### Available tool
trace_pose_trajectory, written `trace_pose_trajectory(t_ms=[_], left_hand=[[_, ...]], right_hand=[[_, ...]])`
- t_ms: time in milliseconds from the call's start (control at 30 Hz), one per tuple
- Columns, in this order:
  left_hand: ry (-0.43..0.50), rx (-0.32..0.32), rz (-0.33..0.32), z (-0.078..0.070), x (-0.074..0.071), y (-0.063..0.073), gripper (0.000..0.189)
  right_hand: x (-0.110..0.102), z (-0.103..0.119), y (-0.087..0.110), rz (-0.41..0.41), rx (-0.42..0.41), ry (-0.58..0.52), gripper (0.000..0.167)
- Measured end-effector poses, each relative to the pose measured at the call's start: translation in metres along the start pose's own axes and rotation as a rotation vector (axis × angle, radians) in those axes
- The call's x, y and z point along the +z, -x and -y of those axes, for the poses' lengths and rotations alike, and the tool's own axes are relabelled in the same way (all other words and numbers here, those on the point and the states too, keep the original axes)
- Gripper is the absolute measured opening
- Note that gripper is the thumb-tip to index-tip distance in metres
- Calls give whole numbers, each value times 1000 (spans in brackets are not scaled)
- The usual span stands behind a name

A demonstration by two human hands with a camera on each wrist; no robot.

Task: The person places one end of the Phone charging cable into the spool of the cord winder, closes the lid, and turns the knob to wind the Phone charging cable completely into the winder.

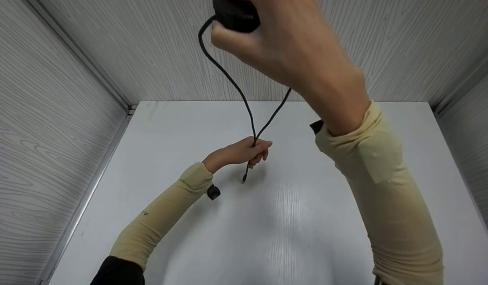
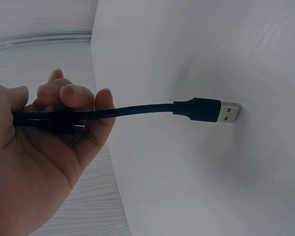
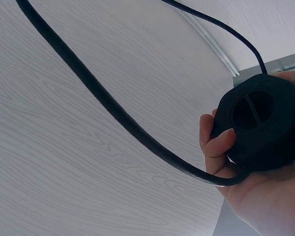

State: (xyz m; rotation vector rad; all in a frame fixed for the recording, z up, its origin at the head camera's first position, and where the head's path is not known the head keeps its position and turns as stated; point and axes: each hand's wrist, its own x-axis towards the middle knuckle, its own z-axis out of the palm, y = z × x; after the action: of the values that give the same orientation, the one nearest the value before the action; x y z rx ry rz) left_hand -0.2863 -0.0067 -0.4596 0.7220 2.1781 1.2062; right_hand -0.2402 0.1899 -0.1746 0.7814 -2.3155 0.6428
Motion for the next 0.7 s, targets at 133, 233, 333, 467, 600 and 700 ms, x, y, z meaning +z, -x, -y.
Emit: trace_pose_trajectory(t_ms=[133,233,333,467,600,700], left_hand=[[-11,29,-16,3,0,0,50],[-21,54,-63,5,0,0,46],[-2,98,-126,7,0,0,42],[38,152,-184,5,-5,1,32],[32,179,-221,-3,-13,4,21],[38,194,-240,-12,-21,10,21]], right_hand=[[2,4,1,8,14,0,35],[2,7,2,16,20,-16,29],[3,9,3,17,6,-23,29],[3,10,4,27,8,-5,34],[2,11,4,40,12,0,36],[2,12,4,38,3,-13,34]])
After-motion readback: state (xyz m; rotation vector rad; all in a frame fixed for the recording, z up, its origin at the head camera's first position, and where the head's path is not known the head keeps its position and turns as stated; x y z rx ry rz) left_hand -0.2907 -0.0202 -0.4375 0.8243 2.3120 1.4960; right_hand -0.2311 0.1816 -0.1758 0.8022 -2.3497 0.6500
